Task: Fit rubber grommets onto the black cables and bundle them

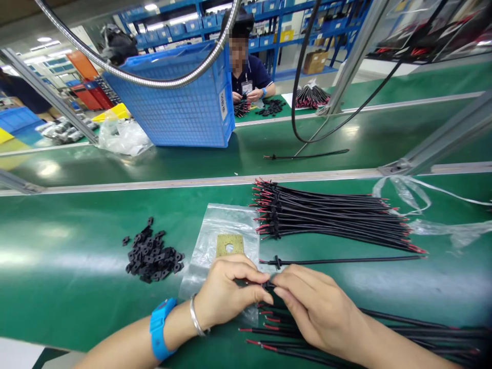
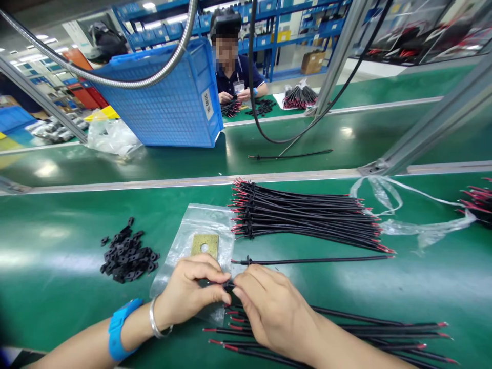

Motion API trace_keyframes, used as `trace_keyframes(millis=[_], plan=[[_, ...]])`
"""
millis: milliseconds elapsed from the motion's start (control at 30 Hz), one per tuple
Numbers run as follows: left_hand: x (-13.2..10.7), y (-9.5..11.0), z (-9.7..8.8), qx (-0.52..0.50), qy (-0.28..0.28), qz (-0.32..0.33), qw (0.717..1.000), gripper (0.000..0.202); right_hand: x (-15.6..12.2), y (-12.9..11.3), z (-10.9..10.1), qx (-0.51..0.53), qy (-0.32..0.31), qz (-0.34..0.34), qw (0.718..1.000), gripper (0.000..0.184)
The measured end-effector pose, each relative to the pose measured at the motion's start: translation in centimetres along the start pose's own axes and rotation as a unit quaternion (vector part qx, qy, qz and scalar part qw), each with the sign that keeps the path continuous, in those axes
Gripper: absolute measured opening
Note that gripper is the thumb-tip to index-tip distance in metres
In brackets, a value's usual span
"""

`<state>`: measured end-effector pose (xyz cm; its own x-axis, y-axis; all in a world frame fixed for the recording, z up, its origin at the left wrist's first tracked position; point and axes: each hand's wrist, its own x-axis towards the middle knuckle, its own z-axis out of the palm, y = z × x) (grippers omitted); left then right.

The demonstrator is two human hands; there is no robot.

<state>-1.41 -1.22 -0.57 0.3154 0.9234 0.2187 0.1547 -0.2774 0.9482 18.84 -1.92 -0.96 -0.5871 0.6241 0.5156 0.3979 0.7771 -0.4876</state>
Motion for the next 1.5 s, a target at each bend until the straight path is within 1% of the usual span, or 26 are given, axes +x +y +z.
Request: trace_keyframes(millis=[67, 167, 300, 367, 467, 633, 700, 767, 833, 867, 933, 967, 1033, 1133, 1200, 1233, 1300, 1400, 1500], plan=[[-0.1, 0.1, 0.2, 0.021, -0.001, 0.035, 0.999, 0.023, -0.1, 0.0, 0.3, 0.013, -0.004, 0.010, 1.000, 0.017], [0.0, 0.0, 0.4, 0.031, 0.007, 0.046, 0.998, 0.021, -0.2, 0.1, 0.5, 0.028, -0.011, 0.033, 0.999, 0.019], [0.1, 0.2, 0.2, 0.022, 0.018, 0.035, 0.999, 0.019, 0.1, 0.1, -0.1, 0.046, -0.013, 0.045, 0.998, 0.015], [0.1, 0.4, 0.1, 0.023, 0.014, 0.015, 1.000, 0.019, 0.3, 0.0, -0.6, 0.050, -0.024, 0.055, 0.997, 0.013], [0.0, 0.6, 0.0, 0.026, -0.002, -0.011, 1.000, 0.018, 0.3, -0.2, -0.7, 0.035, -0.035, 0.063, 0.997, 0.015], [-0.1, 0.5, 0.4, 0.042, -0.010, -0.011, 0.999, 0.017, 0.2, -0.2, -0.1, 0.016, -0.021, 0.040, 0.999, 0.018], [0.2, 0.6, 0.3, 0.054, -0.024, -0.009, 0.998, 0.020, 0.3, -0.1, -0.6, -0.013, -0.018, 0.025, 0.999, 0.017], [0.7, 0.9, -0.4, 0.083, -0.047, 0.003, 0.995, 0.032, 0.4, 0.0, -1.5, -0.078, -0.005, 0.000, 0.997, 0.014], [1.3, 1.3, -1.9, 0.138, -0.058, 0.019, 0.988, 0.045, 0.6, 0.5, -2.6, -0.162, 0.018, -0.023, 0.986, 0.013], [1.5, 1.4, -2.9, 0.179, -0.053, 0.022, 0.982, 0.048, 0.6, 0.9, -3.1, -0.200, 0.029, -0.029, 0.979, 0.014], [1.8, 1.5, -5.7, 0.277, -0.034, 0.008, 0.960, 0.046, 0.6, 1.9, -3.5, -0.255, 0.029, -0.022, 0.966, 0.014], [1.8, 1.3, -7.2, 0.330, -0.024, -0.009, 0.944, 0.044, 0.6, 2.6, -3.4, -0.268, 0.013, -0.012, 0.963, 0.016], [1.7, 0.8, -10.5, 0.433, -0.015, -0.055, 0.900, 0.044, 0.3, 4.0, -2.9, -0.269, -0.037, 0.009, 0.962, 0.022], [1.6, -0.5, -14.9, 0.549, -0.035, -0.136, 0.824, 0.044, -0.1, 5.4, -1.8, -0.243, -0.095, 0.030, 0.965, 0.025], [1.6, -1.4, -16.9, 0.586, -0.056, -0.193, 0.785, 0.044, -0.2, 5.8, -1.5, -0.227, -0.106, 0.041, 0.967, 0.023], [1.6, -1.7, -17.6, 0.595, -0.064, -0.217, 0.772, 0.042, -0.2, 5.8, -1.5, -0.217, -0.109, 0.045, 0.969, 0.022], [1.8, -2.2, -18.4, 0.596, -0.077, -0.254, 0.758, 0.035, -0.1, 5.8, -1.6, -0.198, -0.109, 0.048, 0.973, 0.021], [2.0, -2.5, -18.6, 0.583, -0.086, -0.288, 0.754, 0.025, 0.1, 5.8, -1.8, -0.181, -0.101, 0.042, 0.977, 0.021], [2.0, -2.4, -18.8, 0.583, -0.083, -0.290, 0.755, 0.026, 0.2, 5.7, -2.1, -0.176, -0.093, 0.042, 0.979, 0.021]])
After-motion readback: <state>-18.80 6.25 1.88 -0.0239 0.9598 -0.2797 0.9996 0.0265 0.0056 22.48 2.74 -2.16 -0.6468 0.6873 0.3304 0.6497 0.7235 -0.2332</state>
